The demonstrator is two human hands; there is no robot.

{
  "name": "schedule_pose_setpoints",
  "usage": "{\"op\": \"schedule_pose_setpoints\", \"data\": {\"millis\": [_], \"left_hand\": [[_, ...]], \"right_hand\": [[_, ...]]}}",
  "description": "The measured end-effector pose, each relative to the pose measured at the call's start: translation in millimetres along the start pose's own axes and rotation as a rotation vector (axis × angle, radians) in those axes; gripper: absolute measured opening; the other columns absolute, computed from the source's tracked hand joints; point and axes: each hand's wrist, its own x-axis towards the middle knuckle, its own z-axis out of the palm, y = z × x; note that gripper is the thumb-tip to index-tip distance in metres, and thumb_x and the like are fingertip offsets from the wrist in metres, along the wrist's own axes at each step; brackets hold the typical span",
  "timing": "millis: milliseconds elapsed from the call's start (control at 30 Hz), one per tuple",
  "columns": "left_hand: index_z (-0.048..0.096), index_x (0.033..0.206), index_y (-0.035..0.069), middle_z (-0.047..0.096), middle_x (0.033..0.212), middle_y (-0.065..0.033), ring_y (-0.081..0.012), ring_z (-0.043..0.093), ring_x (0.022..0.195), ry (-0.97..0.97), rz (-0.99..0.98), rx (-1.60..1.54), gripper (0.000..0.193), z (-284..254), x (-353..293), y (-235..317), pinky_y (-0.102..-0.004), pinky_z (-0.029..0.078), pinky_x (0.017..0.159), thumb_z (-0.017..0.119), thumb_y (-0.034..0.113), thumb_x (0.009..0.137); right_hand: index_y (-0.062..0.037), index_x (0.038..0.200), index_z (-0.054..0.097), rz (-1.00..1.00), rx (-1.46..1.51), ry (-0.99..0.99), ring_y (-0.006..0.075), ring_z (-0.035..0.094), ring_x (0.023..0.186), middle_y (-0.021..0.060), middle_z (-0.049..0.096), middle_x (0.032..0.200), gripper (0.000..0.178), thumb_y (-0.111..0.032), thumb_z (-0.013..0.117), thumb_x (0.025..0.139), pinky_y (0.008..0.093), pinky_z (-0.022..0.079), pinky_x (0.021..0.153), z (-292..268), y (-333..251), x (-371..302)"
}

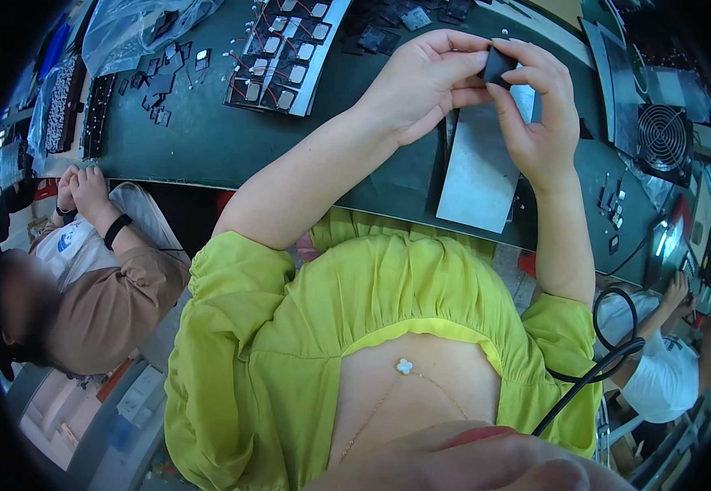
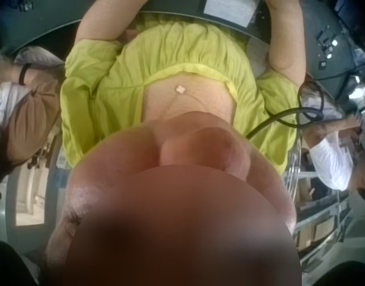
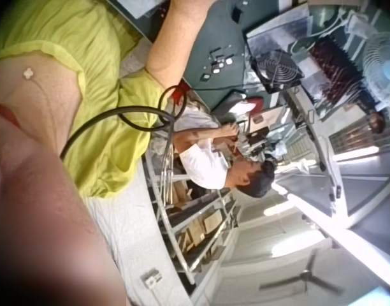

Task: Manually assembling small electronic components into a plastic housing on an assembly line.

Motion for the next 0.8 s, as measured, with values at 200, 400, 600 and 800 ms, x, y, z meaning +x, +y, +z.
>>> {"op": "schedule_pose_setpoints", "data": {"millis": [200,400,600,800], "left_hand": [[0.057,0.105,-0.003,0.06,0.097,-0.0154,-0.0208,0.063,0.086,0.01,0.042,-0.019,0.02,-3,-1,-3,-0.0293,0.055,0.078,0.058,0.002,0.086],[0.06,0.103,-0.003,0.061,0.097,-0.0151,-0.0205,0.063,0.086,0.006,0.063,-0.036,0.018,-1,-1,-8,-0.029,0.055,0.079,0.059,0.002,0.085],[0.062,0.101,-0.003,0.062,0.096,-0.0148,-0.0202,0.063,0.086,-0.001,0.072,-0.048,0.017,1,0,-15,-0.0288,0.055,0.08,0.061,0.002,0.085],[0.064,0.1,-0.002,0.065,0.094,-0.0122,-0.0168,0.063,0.082,0.035,0.18,0.136,0.017,7,-4,-18,-0.0255,0.055,0.078,0.062,0.001,0.084]], "right_hand": [[-0.0077,0.096,0.05,0.311,0.222,0.102,0.0261,0.055,0.106,0.0125,0.058,0.114,0.027,0.006,0.063,0.076,0.0329,0.043,0.093,1,-42,16],[-0.0081,0.097,0.049,0.298,0.402,0.103,0.0273,0.055,0.107,0.013,0.058,0.114,0.03,0.006,0.064,0.076,0.0354,0.043,0.094,-6,-30,9],[-0.008,0.095,0.049,0.287,0.304,0.088,0.0271,0.055,0.108,0.0131,0.059,0.113,0.031,0.007,0.066,0.074,0.0383,0.042,0.097,-11,-42,15],[-0.0079,0.095,0.05,0.193,0.058,0.025,0.0271,0.055,0.109,0.0129,0.06,0.113,0.032,0.008,0.066,0.072,0.0404,0.041,0.099,-16,-45,16]]}}
